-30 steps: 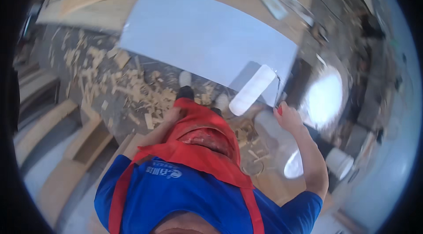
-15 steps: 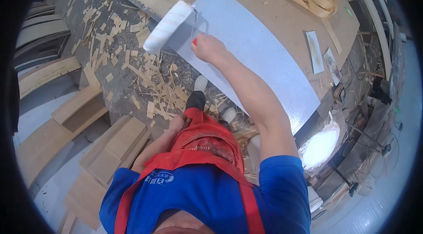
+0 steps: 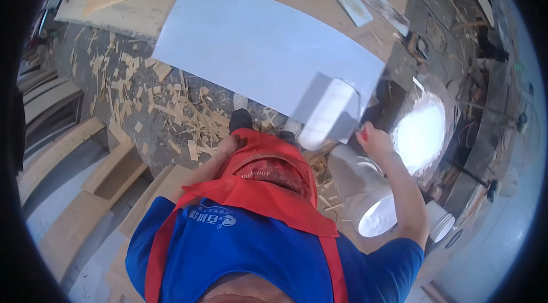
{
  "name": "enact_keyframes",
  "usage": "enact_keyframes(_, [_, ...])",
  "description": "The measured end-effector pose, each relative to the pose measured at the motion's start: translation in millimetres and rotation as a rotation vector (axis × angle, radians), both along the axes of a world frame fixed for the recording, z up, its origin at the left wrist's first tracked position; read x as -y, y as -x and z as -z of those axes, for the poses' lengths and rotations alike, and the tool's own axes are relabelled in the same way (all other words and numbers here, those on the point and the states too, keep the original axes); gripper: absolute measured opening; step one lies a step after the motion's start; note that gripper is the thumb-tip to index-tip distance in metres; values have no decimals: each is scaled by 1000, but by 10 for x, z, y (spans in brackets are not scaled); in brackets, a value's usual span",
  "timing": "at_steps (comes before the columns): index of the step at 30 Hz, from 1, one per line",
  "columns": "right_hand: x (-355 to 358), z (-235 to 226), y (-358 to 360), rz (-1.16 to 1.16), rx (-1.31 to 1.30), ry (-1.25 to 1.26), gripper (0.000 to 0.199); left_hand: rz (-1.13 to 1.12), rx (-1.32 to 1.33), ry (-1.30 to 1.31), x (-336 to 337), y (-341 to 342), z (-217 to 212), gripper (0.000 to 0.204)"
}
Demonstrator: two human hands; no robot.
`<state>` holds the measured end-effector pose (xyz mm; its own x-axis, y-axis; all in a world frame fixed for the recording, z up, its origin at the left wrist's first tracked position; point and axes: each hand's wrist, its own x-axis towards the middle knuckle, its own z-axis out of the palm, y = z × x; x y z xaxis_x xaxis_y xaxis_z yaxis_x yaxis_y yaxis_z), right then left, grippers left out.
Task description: Applying adhesive to a board using a roller and carefully laying wood veneer sheets on top.
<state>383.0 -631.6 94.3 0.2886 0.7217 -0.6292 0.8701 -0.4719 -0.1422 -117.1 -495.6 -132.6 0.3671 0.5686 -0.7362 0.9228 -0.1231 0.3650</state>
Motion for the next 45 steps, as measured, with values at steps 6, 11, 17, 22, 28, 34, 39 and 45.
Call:
enact_keyframes(6, [1040,-441,-456,109,12,86,32,69,27,-42,-24,-3,336,56])
enact_keyframes(11, [433,-317,-109,179,-5,-7,32,62,-13,-51,-249,-213,-86,55])
enact_keyframes(17, [-2114,388,991,-53,-206,-263,35,-114,13,-11,-639,199,158,52])
enact_keyframes(22, [-4553,524,2039,-174,-243,-353,39,-172,5,85,-1025,385,-135,53])
enact_keyframes(28, [-5257,244,2222,-300,-281,-254,41,-182,9,123,-1028,476,-96,55])
enact_keyframes(34, [-3470,391,844,-221,-228,-146,37,-111,-59,106,-966,142,-67,58])
enact_keyframes(39, [-1055,334,-612,-16,14,-129,35,26,-116,97,-788,-153,30,60])
enact_keyframes(45, [231,-184,-944,240,73,12,36,112,-117,22,-785,-258,58,57])
